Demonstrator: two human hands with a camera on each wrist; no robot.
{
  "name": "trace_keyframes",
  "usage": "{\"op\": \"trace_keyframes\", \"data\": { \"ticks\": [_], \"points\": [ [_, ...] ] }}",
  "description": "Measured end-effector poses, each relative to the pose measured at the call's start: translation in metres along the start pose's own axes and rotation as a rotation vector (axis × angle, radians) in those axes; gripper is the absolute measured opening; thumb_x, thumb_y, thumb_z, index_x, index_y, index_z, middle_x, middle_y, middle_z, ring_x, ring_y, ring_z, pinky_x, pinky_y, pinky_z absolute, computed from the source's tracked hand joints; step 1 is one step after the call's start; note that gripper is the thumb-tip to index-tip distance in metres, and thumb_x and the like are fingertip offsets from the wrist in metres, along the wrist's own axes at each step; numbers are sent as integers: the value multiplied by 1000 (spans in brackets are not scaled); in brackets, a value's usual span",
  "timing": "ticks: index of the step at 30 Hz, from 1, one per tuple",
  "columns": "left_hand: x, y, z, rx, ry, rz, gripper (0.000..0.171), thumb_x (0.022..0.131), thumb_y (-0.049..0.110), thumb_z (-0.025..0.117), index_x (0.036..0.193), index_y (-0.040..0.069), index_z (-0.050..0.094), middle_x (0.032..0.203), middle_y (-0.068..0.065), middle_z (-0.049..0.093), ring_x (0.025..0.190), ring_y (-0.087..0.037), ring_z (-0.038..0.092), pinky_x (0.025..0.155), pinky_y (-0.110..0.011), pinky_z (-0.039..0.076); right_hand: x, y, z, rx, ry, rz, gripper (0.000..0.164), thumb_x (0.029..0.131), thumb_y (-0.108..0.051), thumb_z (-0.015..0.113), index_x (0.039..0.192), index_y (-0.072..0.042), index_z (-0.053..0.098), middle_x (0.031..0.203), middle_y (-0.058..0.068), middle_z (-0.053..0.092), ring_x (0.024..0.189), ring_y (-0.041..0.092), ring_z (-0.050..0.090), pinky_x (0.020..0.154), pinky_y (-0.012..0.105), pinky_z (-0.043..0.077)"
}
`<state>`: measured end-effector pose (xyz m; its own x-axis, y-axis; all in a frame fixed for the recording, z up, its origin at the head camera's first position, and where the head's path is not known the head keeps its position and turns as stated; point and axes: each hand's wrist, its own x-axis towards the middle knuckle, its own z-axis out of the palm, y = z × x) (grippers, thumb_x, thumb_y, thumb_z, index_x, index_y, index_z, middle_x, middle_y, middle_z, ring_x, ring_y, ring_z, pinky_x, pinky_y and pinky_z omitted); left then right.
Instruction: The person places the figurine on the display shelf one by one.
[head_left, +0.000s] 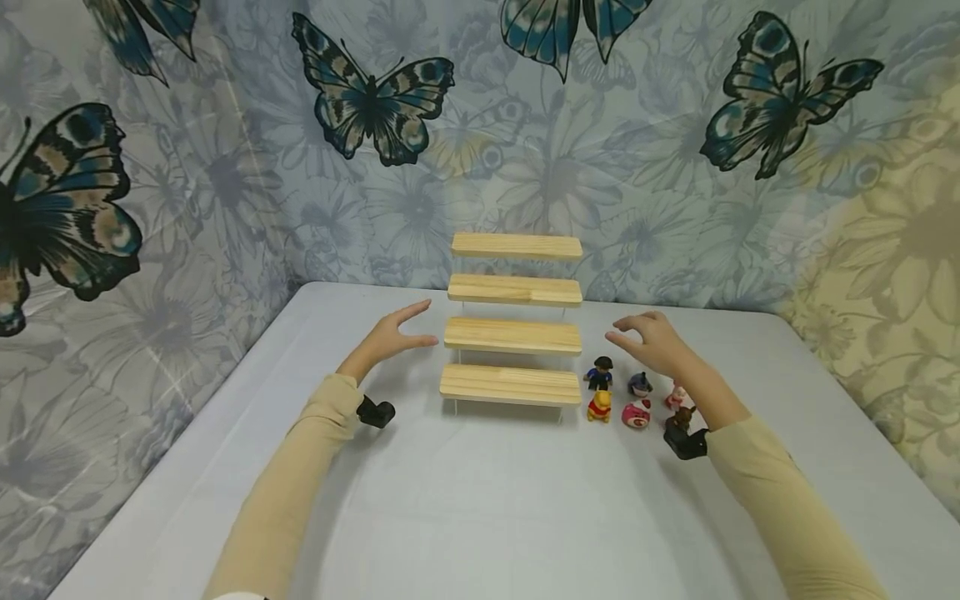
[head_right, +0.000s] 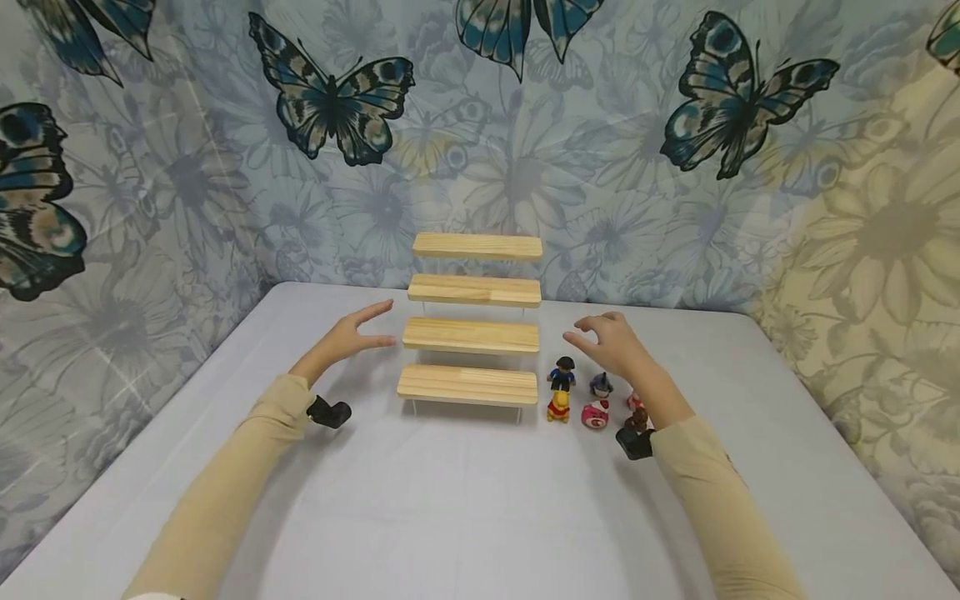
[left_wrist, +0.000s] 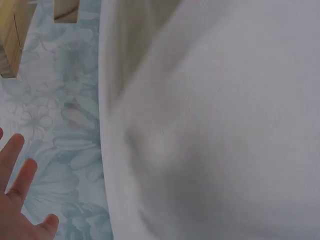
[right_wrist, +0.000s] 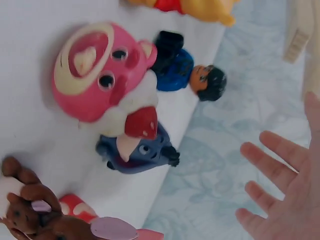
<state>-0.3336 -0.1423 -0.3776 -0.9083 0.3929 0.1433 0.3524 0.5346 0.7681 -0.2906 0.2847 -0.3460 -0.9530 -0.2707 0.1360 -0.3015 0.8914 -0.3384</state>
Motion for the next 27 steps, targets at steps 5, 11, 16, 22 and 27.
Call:
{"op": "trace_keyframes", "data": {
  "ticks": [5,11,16,22,27],
  "points": [
    [-1,3,10,-133,-23,35,70,76,29,72,137,16,40,133,-2,43,115,-31,39,90,-45,38,-14,-6,-2,34,46,-71,49,91,-39,50,109,5,59,102,20,59,106,41,38,86,58,34],
    [1,6,23,-208,-42,58,65,74,25,74,132,10,47,130,-6,47,106,-38,42,82,-40,41,-27,-11,-2,44,50,-91,42,90,-36,53,109,1,61,100,16,61,89,32,46,74,47,42],
    [2,6,31,-219,-42,7,68,74,28,74,133,12,45,133,-4,43,111,-37,40,84,-42,40,-35,-12,6,16,20,-131,43,86,-35,59,112,0,61,101,14,62,82,28,46,65,39,44],
    [-1,8,30,-199,-26,-37,66,75,31,73,132,11,47,132,-6,44,111,-33,41,87,-45,40,-40,-14,16,12,-38,-153,49,80,-39,66,109,0,63,96,10,62,76,25,43,57,31,41],
    [-2,13,26,-172,-8,-24,65,74,33,73,130,9,50,129,-6,47,108,-31,44,83,-44,41,-41,-14,18,-25,-53,-131,45,75,-39,70,101,-2,66,89,6,60,76,24,44,58,33,42]
  ]
}}
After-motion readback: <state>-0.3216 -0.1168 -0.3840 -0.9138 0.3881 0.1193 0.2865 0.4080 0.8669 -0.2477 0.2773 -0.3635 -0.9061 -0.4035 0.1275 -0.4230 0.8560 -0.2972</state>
